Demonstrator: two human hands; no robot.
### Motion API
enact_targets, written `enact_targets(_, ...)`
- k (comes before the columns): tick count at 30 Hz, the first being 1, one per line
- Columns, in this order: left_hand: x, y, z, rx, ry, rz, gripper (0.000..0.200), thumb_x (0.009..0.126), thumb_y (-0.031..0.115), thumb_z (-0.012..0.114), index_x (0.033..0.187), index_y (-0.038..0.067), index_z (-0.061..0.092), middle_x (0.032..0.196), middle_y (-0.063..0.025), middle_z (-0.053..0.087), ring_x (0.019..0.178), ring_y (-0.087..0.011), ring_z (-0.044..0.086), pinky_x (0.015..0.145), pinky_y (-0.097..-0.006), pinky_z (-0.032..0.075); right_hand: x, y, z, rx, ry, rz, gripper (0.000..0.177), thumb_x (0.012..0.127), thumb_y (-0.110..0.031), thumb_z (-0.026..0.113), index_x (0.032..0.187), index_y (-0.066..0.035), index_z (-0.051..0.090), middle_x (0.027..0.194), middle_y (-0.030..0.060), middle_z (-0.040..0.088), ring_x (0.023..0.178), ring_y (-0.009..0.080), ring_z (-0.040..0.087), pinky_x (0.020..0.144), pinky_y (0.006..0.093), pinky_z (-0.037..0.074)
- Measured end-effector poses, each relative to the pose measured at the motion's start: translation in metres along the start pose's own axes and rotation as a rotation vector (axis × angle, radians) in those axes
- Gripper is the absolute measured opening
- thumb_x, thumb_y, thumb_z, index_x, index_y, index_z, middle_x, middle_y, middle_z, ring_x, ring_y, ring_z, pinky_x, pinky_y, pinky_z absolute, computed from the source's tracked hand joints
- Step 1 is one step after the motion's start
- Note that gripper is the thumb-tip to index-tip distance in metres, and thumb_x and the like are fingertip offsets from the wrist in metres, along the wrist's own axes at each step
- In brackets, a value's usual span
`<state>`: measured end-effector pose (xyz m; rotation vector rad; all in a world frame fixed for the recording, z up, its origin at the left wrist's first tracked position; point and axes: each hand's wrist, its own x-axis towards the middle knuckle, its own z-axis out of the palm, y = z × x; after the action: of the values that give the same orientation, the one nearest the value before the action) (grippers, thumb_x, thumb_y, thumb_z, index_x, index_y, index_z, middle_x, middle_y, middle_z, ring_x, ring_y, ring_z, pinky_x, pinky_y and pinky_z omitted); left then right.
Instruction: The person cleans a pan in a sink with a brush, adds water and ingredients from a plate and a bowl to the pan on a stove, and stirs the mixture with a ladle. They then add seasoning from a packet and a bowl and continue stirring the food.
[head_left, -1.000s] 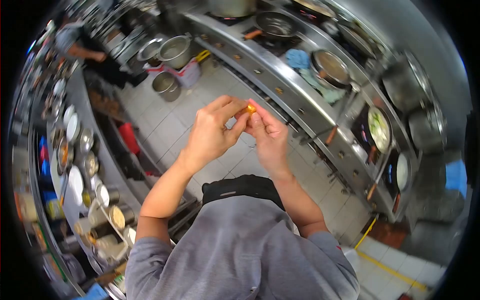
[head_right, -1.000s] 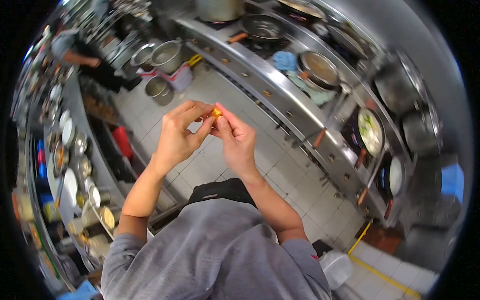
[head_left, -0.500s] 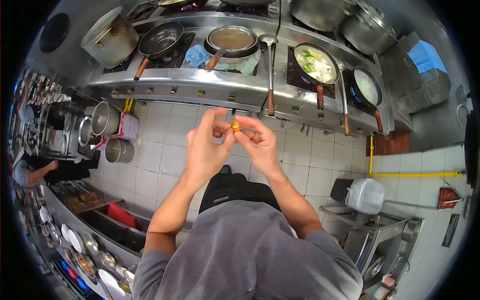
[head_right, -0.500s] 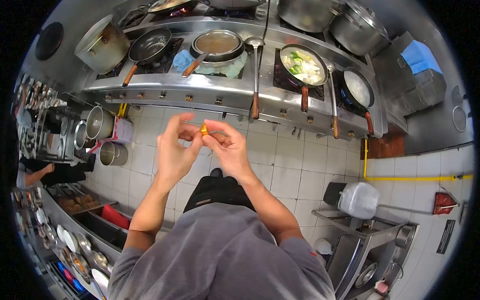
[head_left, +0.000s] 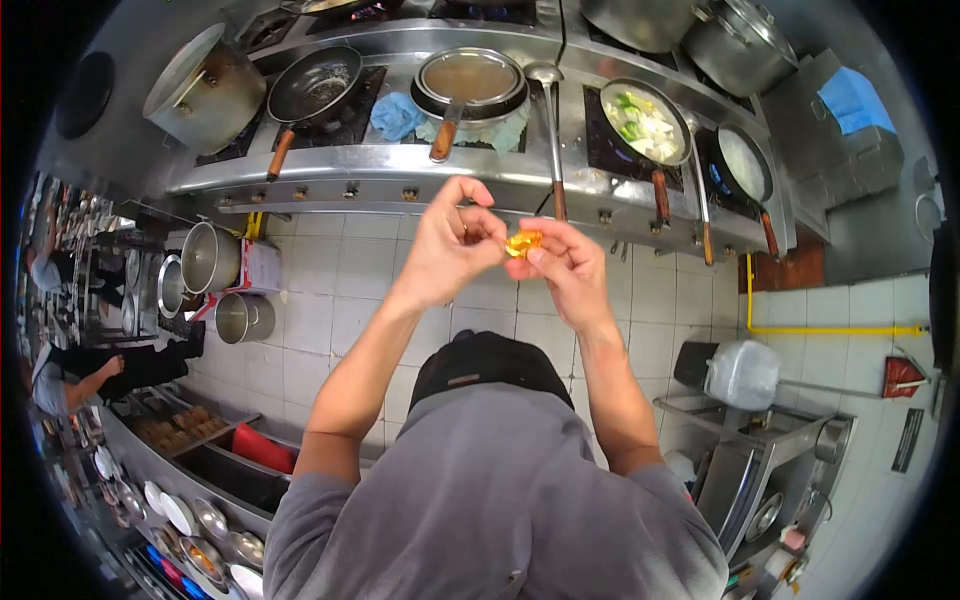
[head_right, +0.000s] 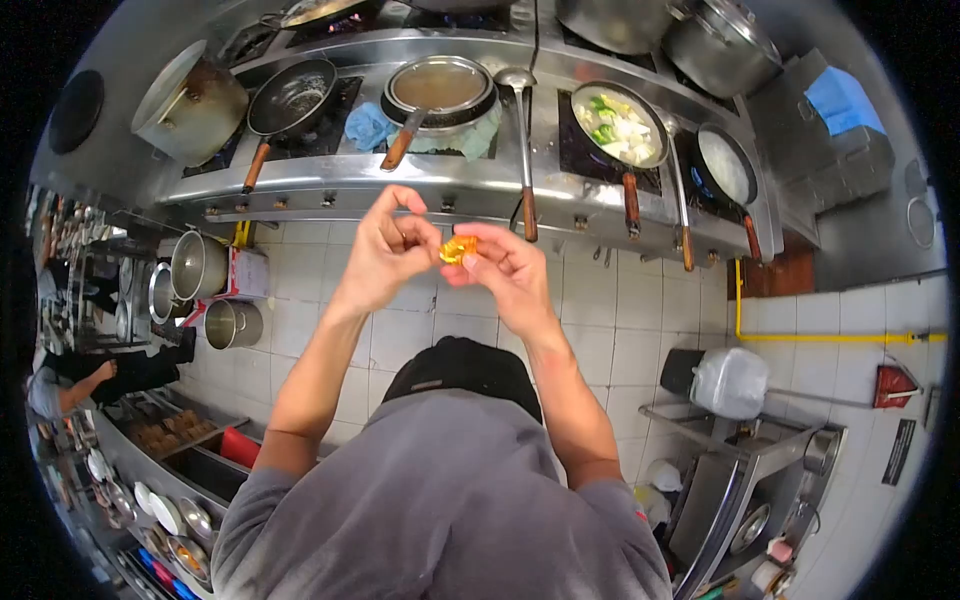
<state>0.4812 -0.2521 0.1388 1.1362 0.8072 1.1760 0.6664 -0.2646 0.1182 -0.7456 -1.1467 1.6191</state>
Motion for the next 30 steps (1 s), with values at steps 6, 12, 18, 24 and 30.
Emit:
enact_targets(6,0.024,-0.01,-0.005,-0.13,-0.05,-0.047,0.034,0.076,-0.007,0.06,0.101,0.007,0.042,0.079,-0.0041,0.061,0.069,-0.0068,0.055,0.062,-0.0221,0.044,0.001,-0.011,-0.012,0.186,0.035,0.004,0.034,0.09,-0.002,0.056,0.124,0.002,0.051,0.103,0.0163,0.066,0.086,0.0215,0.068,0.075,0.0324,0.058)
enact_targets(12,0.046,-0.005,0.033,0.258,-0.204,0.025,0.036,0.084,0.005,0.064,0.117,0.004,0.051,0.099,-0.0063,0.062,0.092,-0.0107,0.057,0.075,-0.0271,0.046,0.004,-0.022,-0.044,0.015,0.183,-0.035,0.034,0.092,-0.005,0.057,0.124,0.002,0.049,0.099,0.0146,0.068,0.082,0.0187,0.068,0.071,0.0291,0.057)
enact_targets(18,0.079,-0.019,0.08,0.58,-0.221,0.149,0.021,0.088,0.006,0.062,0.107,-0.001,0.062,0.092,-0.0067,0.068,0.078,-0.012,0.06,0.068,-0.0266,0.048,0.001,-0.047,-0.092,-0.115,0.241,0.0,0.027,0.092,-0.007,0.059,0.117,0.003,0.055,0.096,0.0133,0.069,0.078,0.0158,0.067,0.069,0.0264,0.056)
enact_targets(24,0.117,-0.036,0.139,0.609,-0.118,0.069,0.012,0.09,0.007,0.061,0.097,-0.002,0.064,0.078,-0.0034,0.065,0.065,-0.0083,0.056,0.058,-0.0253,0.046,-0.004,-0.073,-0.16,-0.117,0.206,-0.035,0.024,0.091,-0.007,0.06,0.112,0.004,0.058,0.095,0.0122,0.068,0.079,0.0159,0.067,0.071,0.0261,0.055)
enact_targets(30,0.15,-0.075,0.192,0.454,0.041,0.052,0.01,0.087,0.011,0.064,0.092,0.001,0.064,0.074,0.0003,0.058,0.066,-0.0072,0.049,0.059,-0.0241,0.041,-0.007,-0.082,-0.227,-0.082,0.209,-0.097,0.022,0.091,-0.007,0.061,0.11,0.004,0.06,0.097,0.0107,0.068,0.081,0.0153,0.067,0.073,0.0253,0.054)
